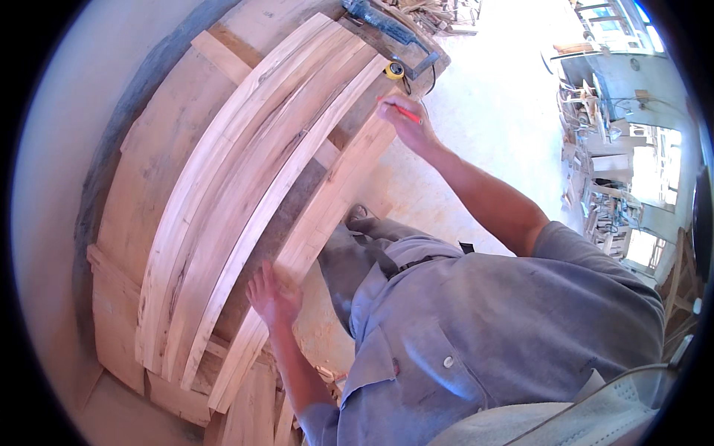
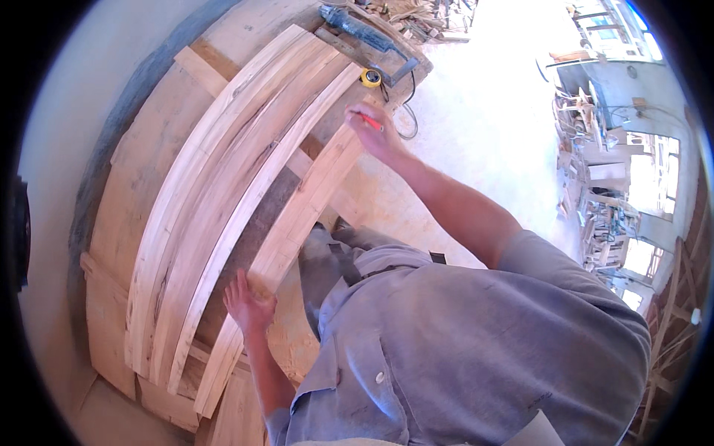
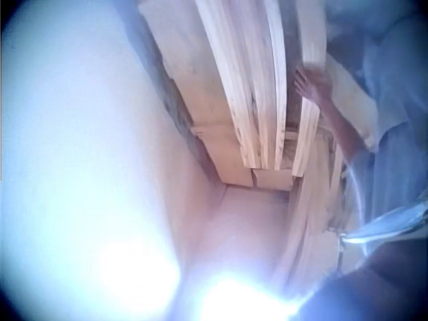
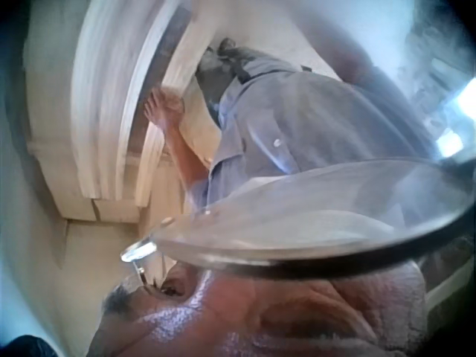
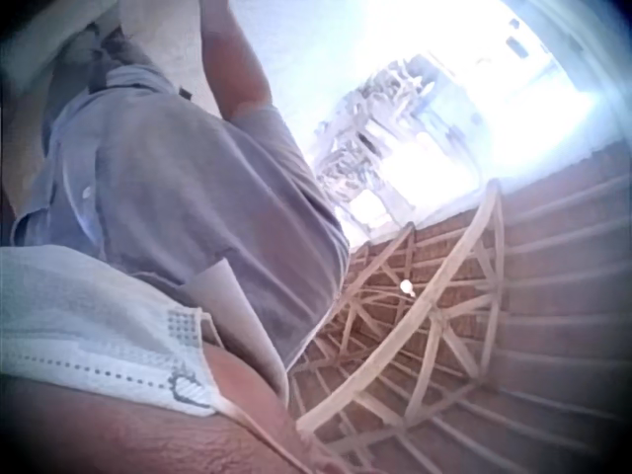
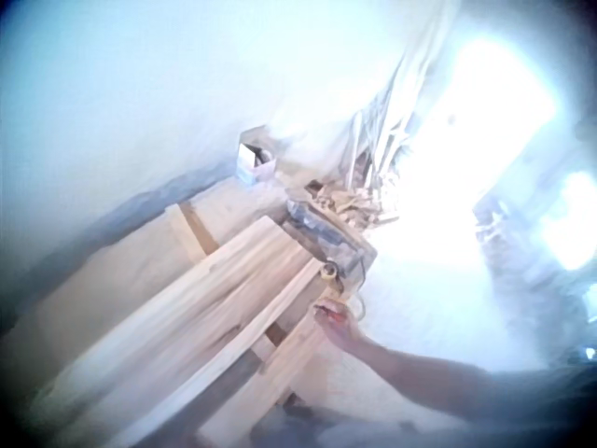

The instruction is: The person places a curved wooden piece over a stack of planks and uses a red pencil to mark alignment points along its length. The person then removes the curved piece and marks additional lines on the stacked planks.

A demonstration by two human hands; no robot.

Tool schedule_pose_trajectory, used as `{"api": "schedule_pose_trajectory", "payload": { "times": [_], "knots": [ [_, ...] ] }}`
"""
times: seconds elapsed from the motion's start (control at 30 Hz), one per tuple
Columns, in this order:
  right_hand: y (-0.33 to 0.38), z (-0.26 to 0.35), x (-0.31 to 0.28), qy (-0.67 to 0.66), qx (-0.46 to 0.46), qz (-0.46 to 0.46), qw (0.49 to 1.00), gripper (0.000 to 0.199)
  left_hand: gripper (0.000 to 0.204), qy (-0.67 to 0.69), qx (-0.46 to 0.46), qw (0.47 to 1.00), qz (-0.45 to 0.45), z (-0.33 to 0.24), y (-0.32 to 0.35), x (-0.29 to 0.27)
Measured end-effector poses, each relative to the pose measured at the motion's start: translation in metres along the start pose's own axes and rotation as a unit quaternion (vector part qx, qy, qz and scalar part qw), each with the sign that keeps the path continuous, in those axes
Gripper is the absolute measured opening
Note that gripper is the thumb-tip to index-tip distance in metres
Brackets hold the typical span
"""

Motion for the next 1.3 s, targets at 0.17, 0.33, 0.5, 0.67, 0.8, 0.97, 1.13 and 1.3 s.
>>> {"api": "schedule_pose_trajectory", "payload": {
  "times": [0.17,0.33,0.5,0.67,0.8,0.97,1.13,1.3],
  "knots": [
    [-0.070,-0.040,-0.040,0.090,0.026,-0.068,0.993,0.021,0.080,0.504,-0.336,0.790,-0.093,0.040,0.008,0.003],
    [-0.126,-0.040,-0.038,0.147,0.024,-0.095,0.984,0.028,0.064,0.529,-0.628,0.514,-0.247,0.080,0.014,0.008],
    [-0.199,-0.119,-0.032,0.124,0.054,-0.072,0.988,0.035,0.052,0.558,-0.513,0.612,-0.226,0.153,0.009,0.039],
    [-0.229,-0.161,-0.009,0.127,0.171,-0.003,0.977,0.041,0.046,0.666,-0.530,0.329,-0.409,0.134,-0.022,0.043],
    [-0.221,-0.162,-0.002,0.059,0.211,0.033,0.975,0.045,0.042,0.653,-0.518,0.316,-0.454,0.129,-0.013,0.046],
    [-0.220,-0.196,-0.041,0.159,0.219,-0.091,0.958,0.045,0.043,0.560,-0.631,0.272,-0.463,0.117,-0.027,0.049],
    [-0.192,-0.116,-0.020,-0.087,0.279,-0.220,0.931,0.026,0.056,0.571,-0.563,0.197,-0.564,0.109,-0.004,0.051],
    [-0.188,-0.117,-0.033,-0.192,0.240,-0.262,0.915,0.019,0.067,0.648,-0.480,0.181,-0.563,0.136,0.007,0.082]
  ]
}}
Point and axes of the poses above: each hand's wrist, its own y-axis away from the middle knuckle, its own x-axis out of the palm, z = x × y, the point moved 4 cm from there along -y, towards the middle knuckle, and after that the axes turned 8 degrees about -y, right-handed, at the moved point
